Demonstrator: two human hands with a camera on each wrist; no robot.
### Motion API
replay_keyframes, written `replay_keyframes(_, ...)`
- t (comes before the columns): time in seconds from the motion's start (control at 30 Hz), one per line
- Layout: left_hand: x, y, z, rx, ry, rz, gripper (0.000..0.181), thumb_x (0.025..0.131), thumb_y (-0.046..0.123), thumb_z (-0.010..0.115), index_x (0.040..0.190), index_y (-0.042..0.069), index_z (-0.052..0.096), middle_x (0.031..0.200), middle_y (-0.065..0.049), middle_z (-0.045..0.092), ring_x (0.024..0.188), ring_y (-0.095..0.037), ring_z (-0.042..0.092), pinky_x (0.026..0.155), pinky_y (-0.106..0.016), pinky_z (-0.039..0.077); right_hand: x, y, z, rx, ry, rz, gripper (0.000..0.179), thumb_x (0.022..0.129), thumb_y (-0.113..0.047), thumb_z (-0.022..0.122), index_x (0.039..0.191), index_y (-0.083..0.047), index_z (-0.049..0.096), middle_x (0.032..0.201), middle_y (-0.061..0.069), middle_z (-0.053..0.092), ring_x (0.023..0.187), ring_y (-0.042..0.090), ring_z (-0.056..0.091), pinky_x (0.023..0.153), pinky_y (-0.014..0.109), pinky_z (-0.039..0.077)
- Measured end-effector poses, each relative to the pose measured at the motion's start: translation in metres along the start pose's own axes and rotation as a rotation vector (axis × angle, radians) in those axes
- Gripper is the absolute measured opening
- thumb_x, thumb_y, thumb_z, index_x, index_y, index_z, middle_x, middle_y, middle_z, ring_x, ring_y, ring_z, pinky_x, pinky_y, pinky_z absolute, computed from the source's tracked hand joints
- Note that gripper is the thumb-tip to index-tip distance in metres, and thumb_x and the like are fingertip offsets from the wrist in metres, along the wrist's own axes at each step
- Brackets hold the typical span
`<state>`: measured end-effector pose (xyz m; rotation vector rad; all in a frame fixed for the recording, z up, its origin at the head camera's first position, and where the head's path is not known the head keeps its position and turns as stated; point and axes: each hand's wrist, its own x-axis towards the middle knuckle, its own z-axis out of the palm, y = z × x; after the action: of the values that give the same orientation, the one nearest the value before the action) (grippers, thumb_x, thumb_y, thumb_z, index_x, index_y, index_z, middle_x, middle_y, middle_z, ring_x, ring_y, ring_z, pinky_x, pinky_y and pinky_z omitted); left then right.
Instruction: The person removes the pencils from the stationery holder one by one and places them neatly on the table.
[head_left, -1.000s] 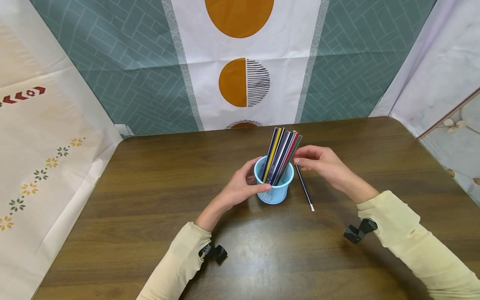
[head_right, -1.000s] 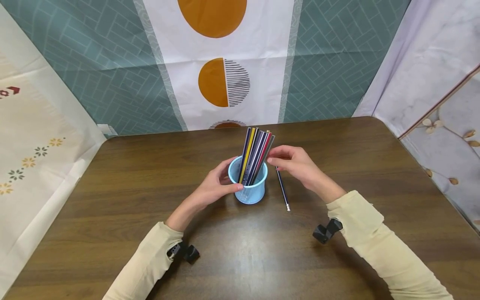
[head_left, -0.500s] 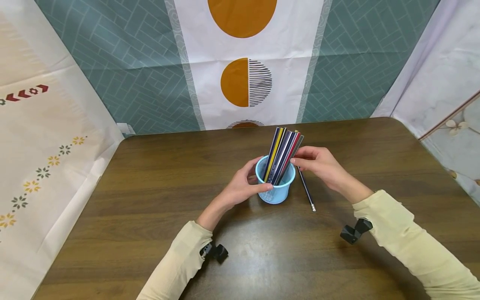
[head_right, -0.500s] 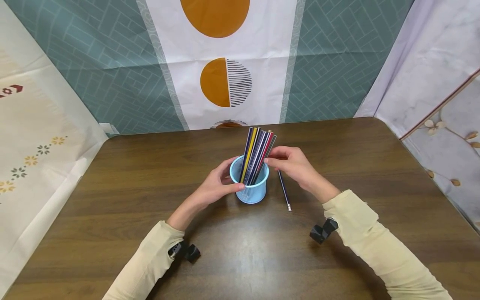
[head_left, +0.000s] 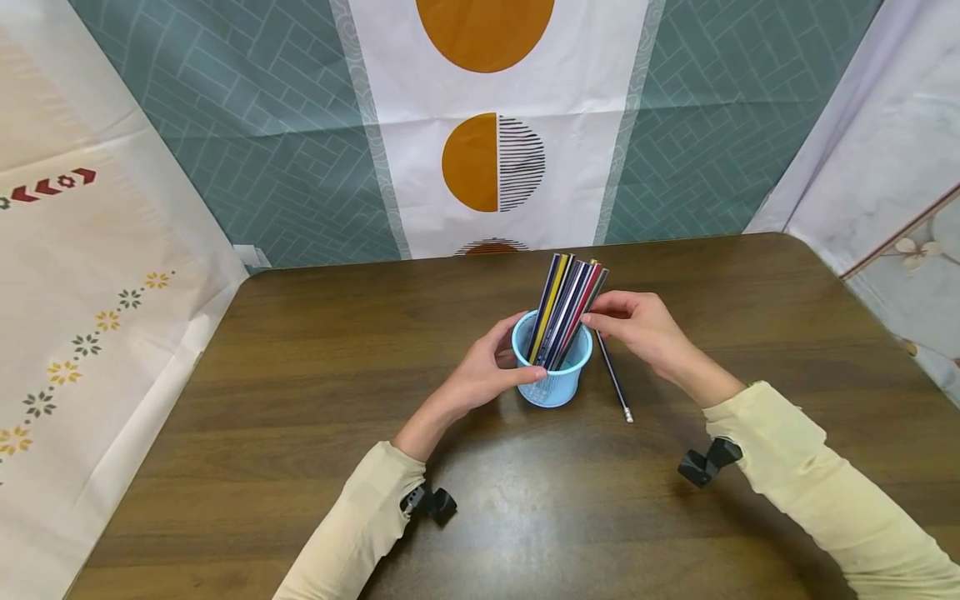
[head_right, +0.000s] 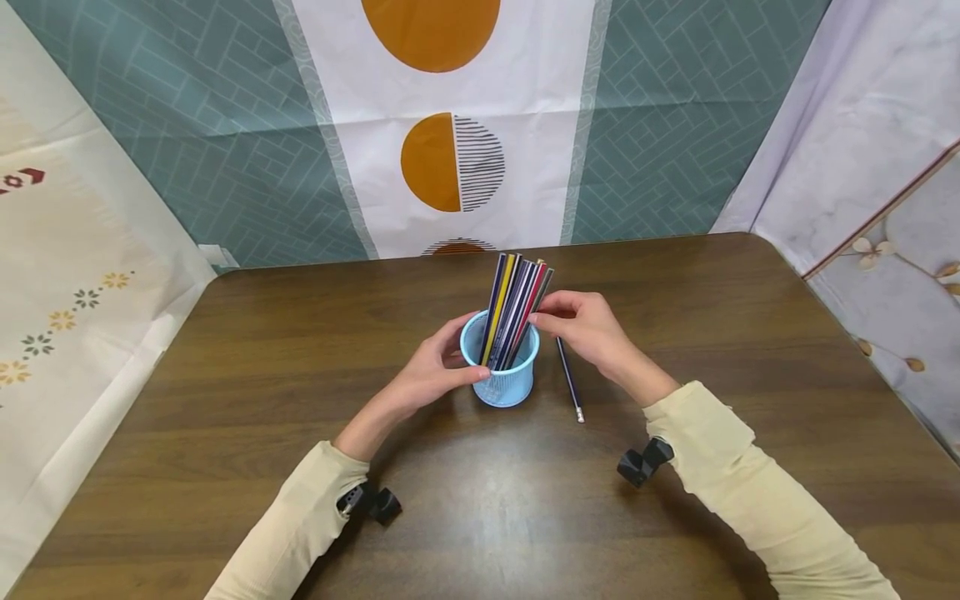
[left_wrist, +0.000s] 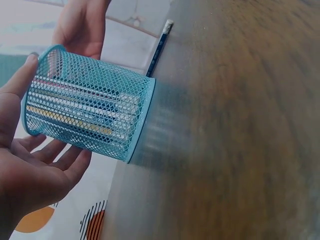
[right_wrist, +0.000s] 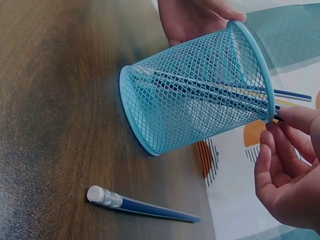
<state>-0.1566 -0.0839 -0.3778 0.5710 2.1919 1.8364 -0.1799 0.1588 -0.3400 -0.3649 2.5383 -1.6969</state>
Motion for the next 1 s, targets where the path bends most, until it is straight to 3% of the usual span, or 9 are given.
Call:
replay_keyframes(0.57,-0.0014,0.0012,0.0003,0.0,0.005,-0.001,0.077,0.083,0.008,0.076,0.148,0.008,0.035,0.138,-0.012,0.049,0.121,-0.026,0.052,0.101,-0.036,0.042,-0.0046,-0.0046,-0.0026,-0.056,0.023,-0.047,0.023,0.089,-0.012,0.071,0.102,0.006,0.068,0.087,0.006,0.067,0.074,0.016,0.06,0.064,0.023,0.05)
replay_keyframes(0.7,-0.0015,0.0011,0.0005,0.0,0.008,-0.001,0.077,0.083,0.008,0.076,0.148,0.008,0.035,0.138,-0.012,0.049,0.121,-0.026,0.053,0.101,-0.036,0.043,-0.0058,-0.0049,-0.0026,-0.021,0.047,-0.063,0.022,0.088,-0.01,0.071,0.1,0.008,0.067,0.084,0.0,0.067,0.072,0.01,0.061,0.065,0.023,0.052)
replay_keyframes(1.0,-0.0013,0.0014,0.0002,0.002,0.006,0.006,0.077,0.082,0.005,0.076,0.148,0.007,0.035,0.138,-0.012,0.049,0.121,-0.026,0.053,0.1,-0.034,0.043,-0.008,-0.0044,-0.0021,0.021,0.11,-0.065,0.022,0.089,-0.009,0.07,0.101,0.008,0.068,0.08,-0.01,0.068,0.071,0.018,0.065,0.064,0.022,0.051)
